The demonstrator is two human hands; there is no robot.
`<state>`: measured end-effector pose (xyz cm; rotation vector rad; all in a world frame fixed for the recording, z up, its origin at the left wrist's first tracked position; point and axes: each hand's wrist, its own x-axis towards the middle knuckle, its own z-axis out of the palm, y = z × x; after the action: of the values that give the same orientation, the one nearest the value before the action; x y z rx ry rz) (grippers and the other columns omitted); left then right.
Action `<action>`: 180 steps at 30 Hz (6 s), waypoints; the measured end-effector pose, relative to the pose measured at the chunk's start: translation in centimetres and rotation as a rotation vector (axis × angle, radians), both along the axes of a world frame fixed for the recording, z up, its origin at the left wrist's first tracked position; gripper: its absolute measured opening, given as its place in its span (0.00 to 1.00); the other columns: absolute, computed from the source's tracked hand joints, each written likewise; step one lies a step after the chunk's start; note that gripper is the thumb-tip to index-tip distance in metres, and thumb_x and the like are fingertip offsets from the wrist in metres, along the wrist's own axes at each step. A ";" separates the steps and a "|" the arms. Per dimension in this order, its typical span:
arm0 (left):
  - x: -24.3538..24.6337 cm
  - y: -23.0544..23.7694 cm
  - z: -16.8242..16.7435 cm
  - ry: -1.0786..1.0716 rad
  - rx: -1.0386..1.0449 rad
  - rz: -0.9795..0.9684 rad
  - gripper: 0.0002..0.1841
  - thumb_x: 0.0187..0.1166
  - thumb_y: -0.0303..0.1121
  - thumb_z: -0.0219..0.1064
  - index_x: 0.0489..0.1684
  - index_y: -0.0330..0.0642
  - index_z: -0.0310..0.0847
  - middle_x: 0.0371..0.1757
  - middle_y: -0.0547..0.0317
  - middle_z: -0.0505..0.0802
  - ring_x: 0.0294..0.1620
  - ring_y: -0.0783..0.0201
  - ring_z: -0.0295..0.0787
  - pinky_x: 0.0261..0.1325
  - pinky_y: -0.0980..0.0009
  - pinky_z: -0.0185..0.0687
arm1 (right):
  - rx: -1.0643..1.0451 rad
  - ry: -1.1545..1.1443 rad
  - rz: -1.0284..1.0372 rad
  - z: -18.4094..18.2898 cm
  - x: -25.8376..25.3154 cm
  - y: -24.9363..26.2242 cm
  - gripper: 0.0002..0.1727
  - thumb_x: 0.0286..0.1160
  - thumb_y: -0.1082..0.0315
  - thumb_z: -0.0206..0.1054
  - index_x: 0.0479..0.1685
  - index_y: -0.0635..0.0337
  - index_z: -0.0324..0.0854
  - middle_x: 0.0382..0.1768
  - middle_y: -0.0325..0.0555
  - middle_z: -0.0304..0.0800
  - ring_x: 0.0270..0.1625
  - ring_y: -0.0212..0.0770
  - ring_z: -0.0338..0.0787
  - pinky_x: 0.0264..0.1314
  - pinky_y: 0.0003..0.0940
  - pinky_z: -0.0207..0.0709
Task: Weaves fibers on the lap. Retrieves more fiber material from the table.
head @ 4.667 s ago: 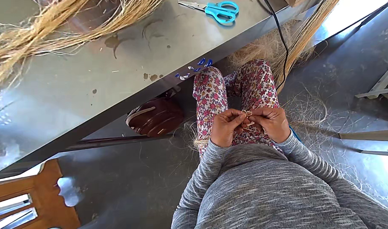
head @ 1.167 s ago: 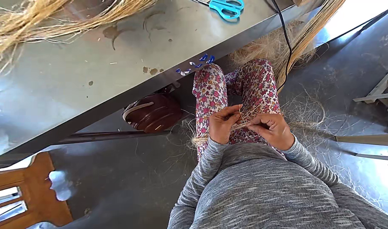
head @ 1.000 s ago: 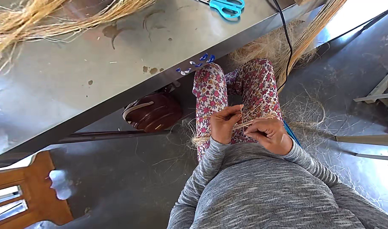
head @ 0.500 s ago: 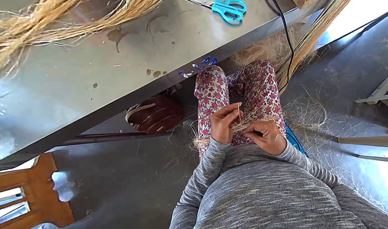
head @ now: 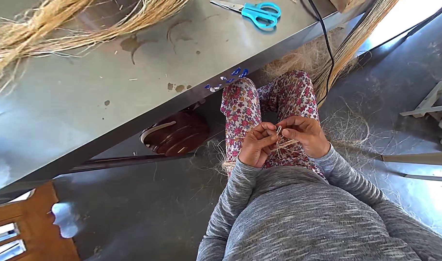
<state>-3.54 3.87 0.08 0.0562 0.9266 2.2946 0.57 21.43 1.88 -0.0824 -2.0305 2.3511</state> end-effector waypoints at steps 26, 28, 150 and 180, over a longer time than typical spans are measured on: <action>1.4 1.2 0.9 0.158 -0.184 0.183 0.27 0.67 0.14 0.68 0.67 0.42 0.76 0.35 0.63 0.94 0.32 0.71 0.92 0.42 0.73 0.91 | -0.574 -0.034 0.005 -1.2 -1.0 -1.2 0.14 0.79 0.71 0.62 0.52 0.50 0.94 0.48 0.37 0.95 0.46 0.30 0.93 0.50 0.27 0.89; 1.4 1.1 0.9 0.155 -0.197 0.169 0.27 0.66 0.14 0.68 0.66 0.41 0.75 0.34 0.64 0.93 0.33 0.71 0.92 0.43 0.73 0.91 | -0.551 -0.051 -0.023 -1.2 -1.0 -1.2 0.15 0.78 0.72 0.62 0.52 0.50 0.93 0.47 0.36 0.95 0.46 0.30 0.93 0.51 0.27 0.88; 9.7 -13.7 5.7 0.701 -0.378 0.000 0.33 0.71 0.71 0.65 0.70 0.64 0.87 0.63 0.65 0.94 0.57 0.66 0.93 0.56 0.72 0.89 | 0.268 -0.998 -0.102 -16.8 9.6 18.8 0.36 0.94 0.41 0.39 0.78 0.63 0.75 0.65 0.67 0.86 0.65 0.61 0.87 0.68 0.59 0.77; 5.1 -13.7 -0.8 0.574 -1.517 -0.086 0.19 0.89 0.38 0.54 0.53 0.26 0.82 0.24 0.55 0.83 0.20 0.65 0.76 0.30 0.62 0.78 | 0.708 -1.012 -0.189 -21.1 10.4 15.6 0.43 0.96 0.43 0.37 0.60 0.81 0.82 0.65 0.82 0.81 0.75 0.76 0.78 0.78 0.73 0.62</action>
<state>1.55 -9.87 -0.69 0.0883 2.5968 0.9737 10.94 36.99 -19.19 -1.5879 -2.8891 1.4082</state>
